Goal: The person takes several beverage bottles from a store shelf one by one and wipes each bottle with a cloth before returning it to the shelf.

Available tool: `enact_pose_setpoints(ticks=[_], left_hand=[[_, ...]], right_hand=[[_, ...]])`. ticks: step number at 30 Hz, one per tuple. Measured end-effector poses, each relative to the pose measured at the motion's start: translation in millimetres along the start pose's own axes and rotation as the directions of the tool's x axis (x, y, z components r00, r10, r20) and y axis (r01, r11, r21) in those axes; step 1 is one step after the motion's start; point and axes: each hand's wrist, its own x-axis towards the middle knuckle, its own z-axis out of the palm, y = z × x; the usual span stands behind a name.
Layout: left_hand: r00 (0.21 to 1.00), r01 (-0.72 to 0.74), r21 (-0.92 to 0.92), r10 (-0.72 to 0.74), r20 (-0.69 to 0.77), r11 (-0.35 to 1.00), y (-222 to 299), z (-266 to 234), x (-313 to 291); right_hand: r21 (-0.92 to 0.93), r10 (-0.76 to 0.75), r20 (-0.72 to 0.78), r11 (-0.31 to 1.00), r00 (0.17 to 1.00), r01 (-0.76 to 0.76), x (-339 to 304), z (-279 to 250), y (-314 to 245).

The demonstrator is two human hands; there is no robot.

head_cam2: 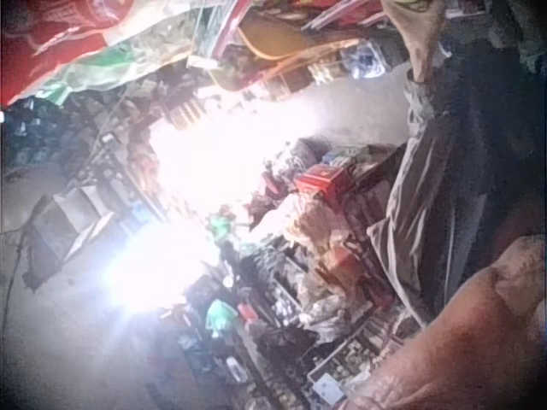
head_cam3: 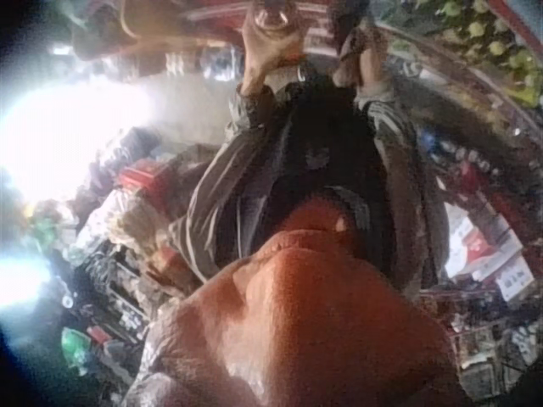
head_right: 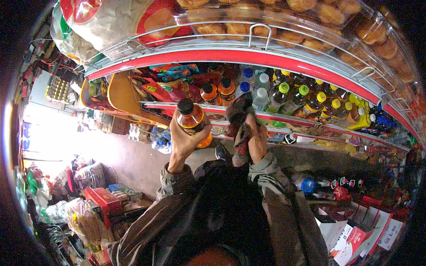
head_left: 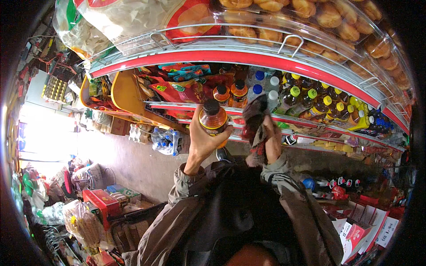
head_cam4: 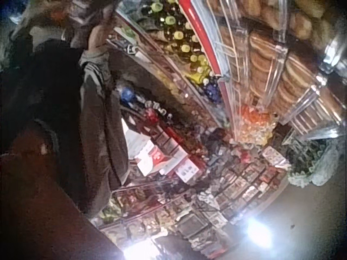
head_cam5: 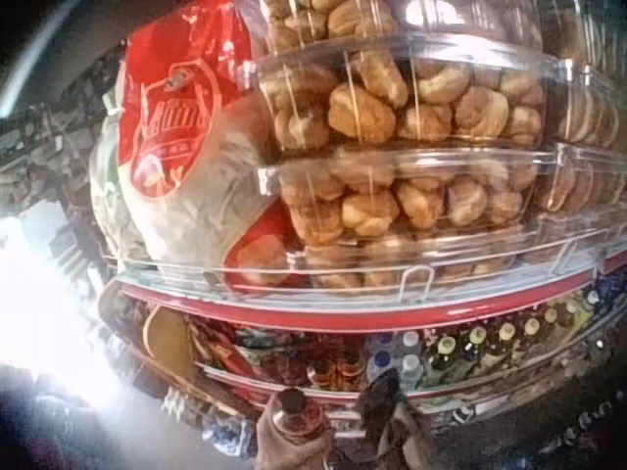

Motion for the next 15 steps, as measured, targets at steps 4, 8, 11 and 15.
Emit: enact_pose_setpoints(ticks=[4,8,11,15], left_hand=[[0.999,-0.032,0.184,0.024,0.046,0.982,1,8,-7],[0.915,-0.360,0.533,0.180,0.360,0.766,-40,10,-24],[0.958,-0.149,0.427,0.023,0.286,0.892,-17,14,-20],[0.969,-0.092,0.327,0.010,0.245,0.941,-9,12,-22]], right_hand=[[-0.196,-0.341,0.114,0.913,0.933,0.357,6,100,-80],[-0.633,-0.272,0.627,0.369,0.731,0.680,32,150,-114],[-0.561,0.158,0.424,0.819,0.892,0.122,43,131,-105],[-0.227,0.113,0.377,0.974,0.919,-0.026,51,86,-46]])
